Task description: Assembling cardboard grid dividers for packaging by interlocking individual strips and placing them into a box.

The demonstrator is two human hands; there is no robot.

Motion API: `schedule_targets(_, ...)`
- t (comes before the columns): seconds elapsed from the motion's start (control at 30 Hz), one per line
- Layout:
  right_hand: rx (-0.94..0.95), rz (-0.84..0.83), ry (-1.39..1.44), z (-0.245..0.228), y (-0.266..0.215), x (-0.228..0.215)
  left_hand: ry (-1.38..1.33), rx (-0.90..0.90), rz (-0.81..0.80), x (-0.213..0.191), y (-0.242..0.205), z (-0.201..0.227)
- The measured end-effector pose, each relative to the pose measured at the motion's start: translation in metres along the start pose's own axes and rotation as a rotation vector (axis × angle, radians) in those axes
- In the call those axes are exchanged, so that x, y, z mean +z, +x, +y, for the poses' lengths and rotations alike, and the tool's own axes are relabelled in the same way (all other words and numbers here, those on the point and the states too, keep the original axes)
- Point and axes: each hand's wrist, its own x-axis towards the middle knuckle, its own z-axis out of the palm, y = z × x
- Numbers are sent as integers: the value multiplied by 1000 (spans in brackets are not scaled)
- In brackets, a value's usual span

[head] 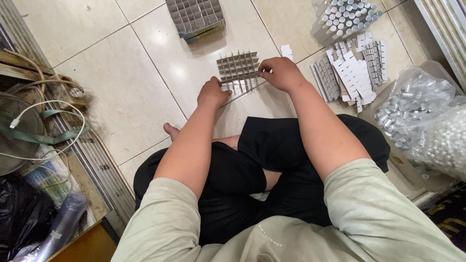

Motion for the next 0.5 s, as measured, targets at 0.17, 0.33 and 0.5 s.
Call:
schedule_targets(0.17, -2, 5, 2, -9, -5, -6, 16, 10, -2, 0, -1, 0)
schedule_targets(0.33, -14, -3, -4, -7, -3, -4, 32, 18, 3, 3, 3, -3)
schedule_targets(0.5, -26, -13, -23, -9, -6, -7, 57, 7, -10, 2, 1, -1)
